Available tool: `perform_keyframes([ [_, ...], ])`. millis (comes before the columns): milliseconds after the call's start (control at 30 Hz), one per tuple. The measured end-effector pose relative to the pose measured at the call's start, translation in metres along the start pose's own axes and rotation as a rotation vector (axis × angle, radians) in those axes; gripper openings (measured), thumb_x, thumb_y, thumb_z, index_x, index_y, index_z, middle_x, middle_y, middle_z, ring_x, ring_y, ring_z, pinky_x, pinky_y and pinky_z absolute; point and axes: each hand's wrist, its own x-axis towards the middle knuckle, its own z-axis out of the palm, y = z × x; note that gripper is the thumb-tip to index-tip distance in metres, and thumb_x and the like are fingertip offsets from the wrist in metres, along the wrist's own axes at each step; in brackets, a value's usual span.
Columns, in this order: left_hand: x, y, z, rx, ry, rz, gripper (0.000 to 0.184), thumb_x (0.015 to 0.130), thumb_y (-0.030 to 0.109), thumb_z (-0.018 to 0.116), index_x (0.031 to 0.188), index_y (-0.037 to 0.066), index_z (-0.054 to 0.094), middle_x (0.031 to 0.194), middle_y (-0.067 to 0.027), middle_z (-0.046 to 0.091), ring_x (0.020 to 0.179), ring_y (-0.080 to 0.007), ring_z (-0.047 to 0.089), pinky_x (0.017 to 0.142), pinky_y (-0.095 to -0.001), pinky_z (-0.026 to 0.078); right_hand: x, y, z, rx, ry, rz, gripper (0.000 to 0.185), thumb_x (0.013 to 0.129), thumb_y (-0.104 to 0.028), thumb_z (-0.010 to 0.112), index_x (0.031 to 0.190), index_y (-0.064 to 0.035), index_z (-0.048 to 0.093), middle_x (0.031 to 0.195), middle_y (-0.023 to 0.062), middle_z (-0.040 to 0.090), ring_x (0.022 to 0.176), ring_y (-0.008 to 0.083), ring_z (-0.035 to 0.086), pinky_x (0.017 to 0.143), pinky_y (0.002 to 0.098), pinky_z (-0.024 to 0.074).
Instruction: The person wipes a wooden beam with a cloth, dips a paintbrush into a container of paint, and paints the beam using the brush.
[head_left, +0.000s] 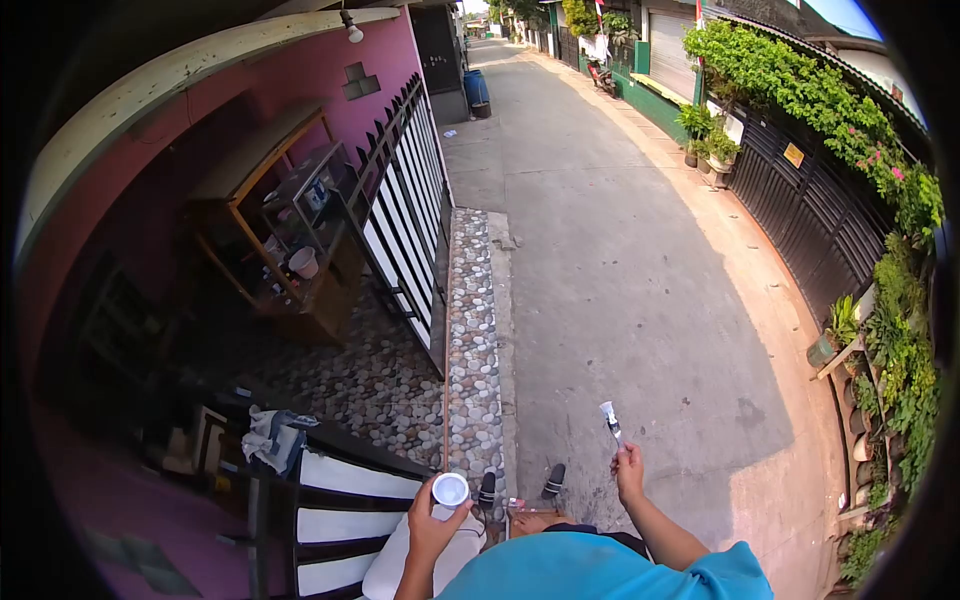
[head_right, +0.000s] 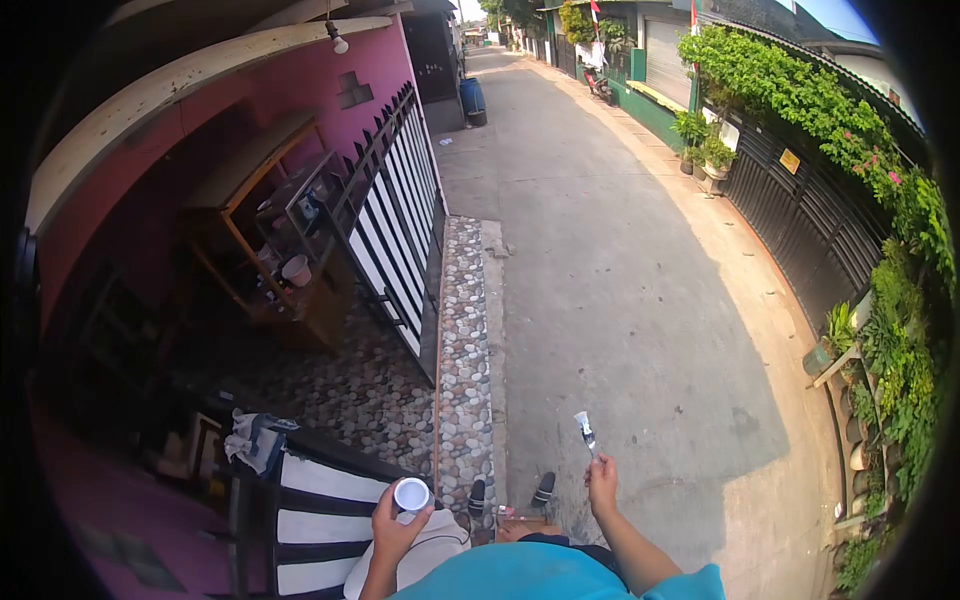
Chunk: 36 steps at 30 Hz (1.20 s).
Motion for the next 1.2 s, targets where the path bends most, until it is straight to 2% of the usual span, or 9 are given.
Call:
perform_keyframes([
  [167, 0.006, -0.001, 0.007, 0.039, -0.061, 0.025, 0.064, 0.073, 0.015, 0.088, 0.126, -0.004, 0.057, 0.116, -0.0173, 0.066, 0.107, -0.0243, 0.066, 0.093, -0.0358, 0.053, -0.006, 0.009, -0.028, 0.027, 0.078, -0.003, 0.029, 0.101, -0.018, 0.055, 0.127, -0.0073, 0.051, 0.091, 0.0045, 0.067, 0.078, 0.0109, 0.063, 0.062, 0.0245, 0.0468],
  [400, 0.020, 0.016, 0.017, -0.005, -0.122, 0.024, 0.062, 0.074, 0.014, 0.087, 0.126, -0.004, 0.057, 0.116, -0.0165, 0.066, 0.108, -0.0235, 0.066, 0.095, -0.0352, 0.052, -0.027, 0.022, -0.060, 0.107, 0.166, 0.124, 0.031, 0.100, -0.018, 0.056, 0.130, -0.0115, 0.048, 0.096, 0.0043, 0.069, 0.083, 0.0121, 0.066, 0.065, 0.0275, 0.0457],
  [600, 0.026, 0.019, 0.019, -0.002, -0.166, 0.063, 0.061, 0.074, 0.014, 0.087, 0.126, -0.002, 0.057, 0.118, -0.0164, 0.066, 0.109, -0.0248, 0.066, 0.095, -0.0360, 0.052, -0.033, 0.053, -0.094, 0.194, 0.365, 0.245, 0.029, 0.097, -0.014, 0.052, 0.125, -0.0155, 0.046, 0.085, 0.0015, 0.062, 0.071, 0.0102, 0.058, 0.063, 0.0265, 0.0440],
  [667, 0.026, 0.021, 0.019, -0.010, -0.177, 0.065, 0.061, 0.074, 0.014, 0.087, 0.126, -0.002, 0.058, 0.119, -0.0166, 0.065, 0.109, -0.0253, 0.066, 0.095, -0.0368, 0.052, -0.033, 0.057, -0.103, 0.228, 0.484, 0.265, 0.021, 0.095, -0.017, 0.054, 0.116, -0.0151, 0.050, 0.075, -0.0010, 0.055, 0.061, 0.0082, 0.049, 0.053, 0.0237, 0.0396],
  [700, 0.026, 0.018, 0.018, -0.010, -0.163, 0.055, 0.061, 0.074, 0.014, 0.087, 0.126, -0.002, 0.058, 0.119, -0.0166, 0.065, 0.109, -0.0253, 0.066, 0.095, -0.0368, 0.052, -0.035, 0.059, -0.109, 0.216, 0.472, 0.268, 0.021, 0.095, -0.017, 0.054, 0.116, -0.0151, 0.050, 0.075, -0.0010, 0.055, 0.061, 0.0082, 0.049, 0.053, 0.0237, 0.0396],
  [800, 0.025, 0.016, 0.018, 0.026, -0.162, 0.086, 0.064, 0.074, 0.018, 0.087, 0.126, -0.001, 0.057, 0.120, -0.0171, 0.065, 0.111, -0.0269, 0.066, 0.095, -0.0370, 0.052, -0.036, 0.065, -0.122, 0.156, 0.506, 0.227, 0.007, 0.092, -0.019, 0.059, 0.095, -0.0159, 0.054, 0.066, -0.0043, 0.044, 0.049, 0.0062, 0.039, 0.042, 0.0223, 0.0290],
  [900, 0.026, 0.017, 0.015, 0.056, -0.178, 0.103, 0.064, 0.073, 0.019, 0.087, 0.126, -0.001, 0.058, 0.120, -0.0174, 0.066, 0.111, -0.0280, 0.066, 0.095, -0.0373, 0.052, -0.039, 0.067, -0.129, 0.124, 0.529, 0.238, 0.012, 0.091, -0.019, 0.061, 0.092, -0.0114, 0.052, 0.066, -0.0030, 0.045, 0.049, 0.0069, 0.039, 0.042, 0.0236, 0.0302],
  [1000, 0.027, 0.020, 0.016, 0.032, -0.179, 0.099, 0.062, 0.074, 0.019, 0.087, 0.126, -0.001, 0.058, 0.120, -0.0174, 0.066, 0.111, -0.0284, 0.066, 0.095, -0.0374, 0.052, -0.040, 0.069, -0.134, 0.082, 0.551, 0.235, 0.016, 0.090, -0.020, 0.063, 0.087, -0.0112, 0.050, 0.063, -0.0032, 0.044, 0.048, 0.0074, 0.038, 0.042, 0.0251, 0.0298],
  [1200, 0.025, 0.010, 0.020, -0.003, -0.173, 0.116, 0.061, 0.074, 0.015, 0.086, 0.125, -0.001, 0.058, 0.118, -0.0164, 0.066, 0.109, -0.0270, 0.066, 0.094, -0.0368, 0.052, -0.039, 0.066, -0.131, 0.070, 0.534, 0.237, 0.016, 0.088, -0.020, 0.064, 0.088, -0.0101, 0.051, 0.061, -0.0029, 0.044, 0.048, 0.0079, 0.039, 0.042, 0.0260, 0.0308],
])
